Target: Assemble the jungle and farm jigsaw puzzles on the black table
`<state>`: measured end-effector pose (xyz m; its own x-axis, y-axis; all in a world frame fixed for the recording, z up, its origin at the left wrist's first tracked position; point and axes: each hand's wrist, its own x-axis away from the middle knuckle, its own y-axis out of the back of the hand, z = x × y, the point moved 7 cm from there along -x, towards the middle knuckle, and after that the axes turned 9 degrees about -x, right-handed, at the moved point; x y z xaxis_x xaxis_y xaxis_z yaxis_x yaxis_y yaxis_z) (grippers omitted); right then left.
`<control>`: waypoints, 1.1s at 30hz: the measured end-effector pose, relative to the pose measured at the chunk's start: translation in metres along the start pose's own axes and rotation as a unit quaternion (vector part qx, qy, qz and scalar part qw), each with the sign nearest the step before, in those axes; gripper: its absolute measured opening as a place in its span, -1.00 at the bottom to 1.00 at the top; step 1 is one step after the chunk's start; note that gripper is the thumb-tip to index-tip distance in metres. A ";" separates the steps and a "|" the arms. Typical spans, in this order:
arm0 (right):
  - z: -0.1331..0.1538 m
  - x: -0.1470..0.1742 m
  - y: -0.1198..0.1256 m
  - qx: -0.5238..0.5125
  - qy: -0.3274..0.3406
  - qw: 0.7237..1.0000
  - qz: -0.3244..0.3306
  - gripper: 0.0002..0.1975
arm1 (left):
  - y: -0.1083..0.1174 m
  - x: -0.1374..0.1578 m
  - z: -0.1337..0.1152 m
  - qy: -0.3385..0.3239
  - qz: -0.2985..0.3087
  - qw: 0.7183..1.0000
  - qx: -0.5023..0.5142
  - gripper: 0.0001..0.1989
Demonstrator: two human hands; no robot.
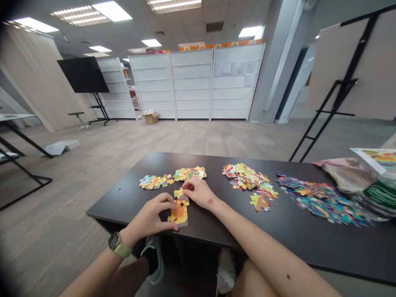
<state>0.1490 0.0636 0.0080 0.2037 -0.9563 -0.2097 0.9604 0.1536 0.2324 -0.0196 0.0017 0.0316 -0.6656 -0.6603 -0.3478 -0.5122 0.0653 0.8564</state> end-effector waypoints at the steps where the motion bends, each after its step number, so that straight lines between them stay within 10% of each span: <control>1: 0.004 0.001 -0.001 0.026 0.015 1.000 0.000 -0.90 | 0.000 -0.001 0.000 0.003 0.006 1.000 -0.007 -0.51; 33: 0.038 0.013 -0.007 0.291 0.163 0.943 0.018 -0.86 | 0.000 -0.004 0.008 0.041 0.020 0.999 -0.004 -0.62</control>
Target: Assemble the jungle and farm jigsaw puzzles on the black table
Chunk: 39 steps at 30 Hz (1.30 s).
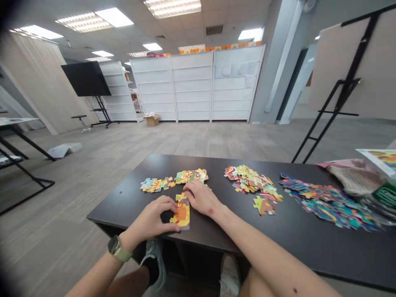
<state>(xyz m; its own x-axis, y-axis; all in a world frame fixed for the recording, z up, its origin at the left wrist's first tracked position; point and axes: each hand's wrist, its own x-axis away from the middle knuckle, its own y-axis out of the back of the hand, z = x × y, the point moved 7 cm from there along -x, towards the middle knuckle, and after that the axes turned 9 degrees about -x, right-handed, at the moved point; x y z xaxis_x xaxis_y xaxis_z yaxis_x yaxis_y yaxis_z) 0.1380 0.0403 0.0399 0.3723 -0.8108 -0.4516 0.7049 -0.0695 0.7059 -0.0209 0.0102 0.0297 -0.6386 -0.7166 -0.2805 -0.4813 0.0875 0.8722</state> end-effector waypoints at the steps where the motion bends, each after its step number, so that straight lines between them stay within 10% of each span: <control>1: -0.002 0.000 0.004 -0.007 -0.005 1.000 -0.020 -0.81 | 0.000 0.000 -0.001 0.000 -0.003 1.000 0.003 -0.63; 11: -0.017 -0.003 0.011 -0.055 -0.035 0.997 -0.049 -0.63 | 0.042 -0.007 0.060 0.093 -0.147 0.978 -0.116 -0.87; 18: -0.016 -0.004 0.014 -0.059 -0.019 0.996 -0.068 -0.68 | 0.034 -0.006 0.113 0.149 -0.097 0.963 -0.200 -0.72; 39: -0.044 -0.001 0.034 -0.032 -0.084 0.985 -0.145 -0.68 | 0.055 0.002 0.109 0.116 -0.234 0.958 -0.122 -0.74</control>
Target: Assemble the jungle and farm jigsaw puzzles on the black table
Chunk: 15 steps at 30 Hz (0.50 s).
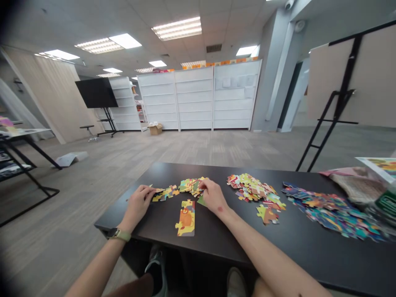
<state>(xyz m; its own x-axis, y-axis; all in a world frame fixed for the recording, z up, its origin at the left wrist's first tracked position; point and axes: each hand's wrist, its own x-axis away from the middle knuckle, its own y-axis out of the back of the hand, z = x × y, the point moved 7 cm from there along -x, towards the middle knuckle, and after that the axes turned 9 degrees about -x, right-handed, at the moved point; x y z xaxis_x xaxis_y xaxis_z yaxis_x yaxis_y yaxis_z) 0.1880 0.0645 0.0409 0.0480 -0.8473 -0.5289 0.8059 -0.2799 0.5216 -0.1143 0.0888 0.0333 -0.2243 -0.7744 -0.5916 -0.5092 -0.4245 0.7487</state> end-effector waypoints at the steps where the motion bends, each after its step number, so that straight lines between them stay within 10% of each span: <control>1: -0.006 -0.002 0.007 0.010 -0.010 1.000 -0.023 -0.66 | -0.001 0.001 0.002 0.006 0.006 1.000 -0.004 -0.76; 7: -0.012 -0.004 0.008 0.068 0.005 0.998 -0.002 -0.60 | -0.005 0.003 -0.005 0.011 0.031 0.999 -0.031 -0.84; 15: 0.009 0.004 -0.035 0.199 0.073 0.970 0.124 -0.61 | -0.044 -0.007 -0.100 -0.109 0.135 0.985 -0.005 -0.53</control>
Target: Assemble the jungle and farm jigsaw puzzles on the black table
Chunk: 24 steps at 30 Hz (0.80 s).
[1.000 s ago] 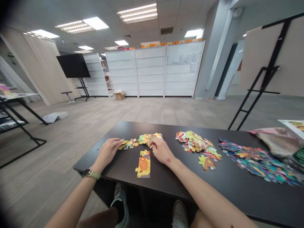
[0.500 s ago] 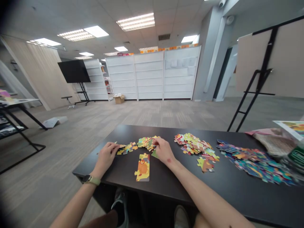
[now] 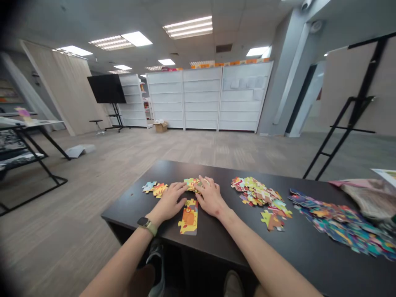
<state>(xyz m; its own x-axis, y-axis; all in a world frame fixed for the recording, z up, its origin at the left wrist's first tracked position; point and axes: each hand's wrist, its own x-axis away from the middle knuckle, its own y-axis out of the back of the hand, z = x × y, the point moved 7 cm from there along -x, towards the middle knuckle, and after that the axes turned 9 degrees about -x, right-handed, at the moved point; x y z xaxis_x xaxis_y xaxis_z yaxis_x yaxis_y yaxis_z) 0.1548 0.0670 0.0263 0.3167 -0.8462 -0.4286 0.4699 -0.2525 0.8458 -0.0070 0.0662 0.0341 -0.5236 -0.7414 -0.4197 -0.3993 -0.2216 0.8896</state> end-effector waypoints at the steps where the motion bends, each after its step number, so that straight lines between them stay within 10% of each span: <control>1: 0.000 0.001 0.000 0.008 0.007 1.000 0.003 -0.63 | -0.006 -0.004 -0.004 0.004 0.025 1.000 -0.004 -0.51; 10: 0.012 -0.001 -0.006 0.031 0.055 0.997 0.033 -0.53 | -0.014 0.001 0.005 0.047 0.049 0.998 -0.019 -0.55; 17: 0.006 -0.005 -0.003 -0.014 0.033 0.999 0.000 -0.83 | -0.007 0.011 0.027 0.107 0.041 0.993 -0.040 -0.67; 24: 0.001 -0.007 0.006 -0.107 0.027 0.992 -0.065 -0.59 | 0.001 0.011 0.015 0.078 0.005 0.997 0.013 -0.52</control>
<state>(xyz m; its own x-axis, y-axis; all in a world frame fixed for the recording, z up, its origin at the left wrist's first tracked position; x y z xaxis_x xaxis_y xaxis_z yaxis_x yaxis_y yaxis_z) 0.1546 0.0705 0.0345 0.2826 -0.7857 -0.5503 0.6721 -0.2472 0.6980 -0.0239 0.0674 0.0279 -0.4046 -0.8339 -0.3753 -0.4153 -0.1982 0.8879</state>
